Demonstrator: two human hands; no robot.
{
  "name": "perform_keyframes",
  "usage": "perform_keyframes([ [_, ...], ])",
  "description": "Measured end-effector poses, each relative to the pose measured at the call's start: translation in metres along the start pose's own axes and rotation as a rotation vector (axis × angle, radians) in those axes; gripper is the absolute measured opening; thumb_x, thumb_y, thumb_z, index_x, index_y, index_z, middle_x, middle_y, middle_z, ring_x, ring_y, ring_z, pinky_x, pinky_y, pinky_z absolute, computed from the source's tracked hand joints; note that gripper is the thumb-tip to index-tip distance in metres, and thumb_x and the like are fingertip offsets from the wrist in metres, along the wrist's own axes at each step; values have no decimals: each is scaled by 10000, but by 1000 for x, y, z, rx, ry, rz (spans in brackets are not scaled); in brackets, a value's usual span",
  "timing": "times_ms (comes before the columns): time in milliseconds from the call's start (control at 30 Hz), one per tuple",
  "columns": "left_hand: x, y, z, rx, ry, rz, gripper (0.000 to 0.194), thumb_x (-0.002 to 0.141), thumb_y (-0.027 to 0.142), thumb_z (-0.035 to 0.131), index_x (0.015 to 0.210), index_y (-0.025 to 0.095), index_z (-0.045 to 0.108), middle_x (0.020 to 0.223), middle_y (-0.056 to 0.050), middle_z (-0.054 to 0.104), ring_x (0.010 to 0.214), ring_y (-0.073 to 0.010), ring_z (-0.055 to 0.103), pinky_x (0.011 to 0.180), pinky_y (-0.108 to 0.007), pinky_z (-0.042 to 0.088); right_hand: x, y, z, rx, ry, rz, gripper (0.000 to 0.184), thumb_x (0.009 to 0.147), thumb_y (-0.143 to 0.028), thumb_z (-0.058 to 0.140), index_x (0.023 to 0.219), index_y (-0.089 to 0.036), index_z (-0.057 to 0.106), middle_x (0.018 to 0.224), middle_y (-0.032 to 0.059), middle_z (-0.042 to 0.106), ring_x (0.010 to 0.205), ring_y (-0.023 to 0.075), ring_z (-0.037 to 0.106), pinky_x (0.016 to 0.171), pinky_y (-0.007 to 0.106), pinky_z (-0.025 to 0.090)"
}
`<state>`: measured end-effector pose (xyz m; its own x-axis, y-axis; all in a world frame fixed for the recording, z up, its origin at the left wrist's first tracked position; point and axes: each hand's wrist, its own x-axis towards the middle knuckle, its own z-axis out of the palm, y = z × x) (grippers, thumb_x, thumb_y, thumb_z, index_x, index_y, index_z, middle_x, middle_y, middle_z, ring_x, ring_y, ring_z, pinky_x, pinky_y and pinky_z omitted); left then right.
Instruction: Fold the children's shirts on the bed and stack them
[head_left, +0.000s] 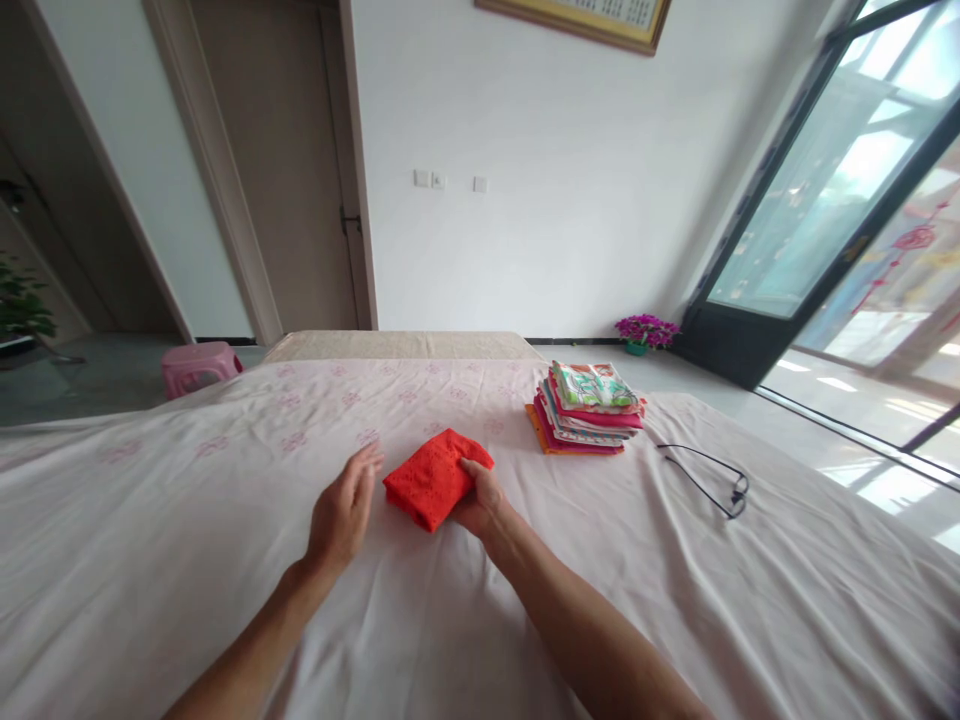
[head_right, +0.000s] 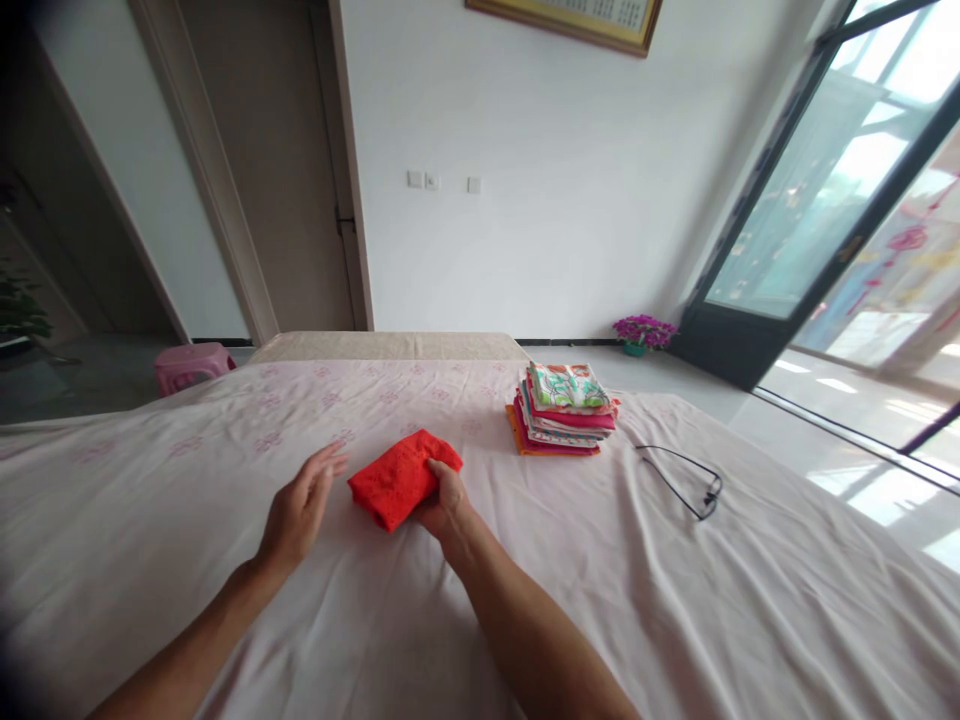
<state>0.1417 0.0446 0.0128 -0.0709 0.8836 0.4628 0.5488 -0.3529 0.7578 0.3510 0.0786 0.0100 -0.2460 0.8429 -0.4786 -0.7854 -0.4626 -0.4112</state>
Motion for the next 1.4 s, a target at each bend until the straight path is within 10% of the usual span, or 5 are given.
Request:
perform_keyframes([
  [133,5,-42,-10,-146,166,-242,516,949,493,379,1327,182,539,1164,-122,721,1042,-232,706,963,-386,520,-15,-28,3,18,-31,8,276,867,-180,557,1142,-160,579,956,81,735,898,216,713,882,382,557],
  [433,-3,-58,-8,-102,38,-330,534,895,558,410,1276,219,572,1064,-63,758,1037,-234,710,996,-397,504,-47,-85,9,56,-73,-97,298,901,-170,527,1189,-112,582,981,114,739,973,237,711,924,413,557],
  [867,2,-63,-7,-35,-50,-431,505,871,593,375,1241,291,541,1035,-21,767,1091,-247,697,1032,-381,482,-58,-295,33,82,71,-803,194,900,-213,500,1067,-216,598,913,15,715,902,170,693,851,356,581],
  [1067,2,-67,-6,18,-85,-407,476,887,580,365,1231,305,544,1006,2,777,1093,-226,697,984,-315,501,-25,-311,-10,21,389,-736,240,857,-259,451,1066,-226,565,908,45,665,864,214,675,799,448,581],
  [1400,3,-56,-8,25,-82,-391,493,849,614,357,1181,310,557,988,-10,782,1071,-265,706,980,-386,516,-21,-323,-22,-276,347,-855,178,828,-297,411,896,-226,558,844,29,666,807,201,673,815,489,555],
])
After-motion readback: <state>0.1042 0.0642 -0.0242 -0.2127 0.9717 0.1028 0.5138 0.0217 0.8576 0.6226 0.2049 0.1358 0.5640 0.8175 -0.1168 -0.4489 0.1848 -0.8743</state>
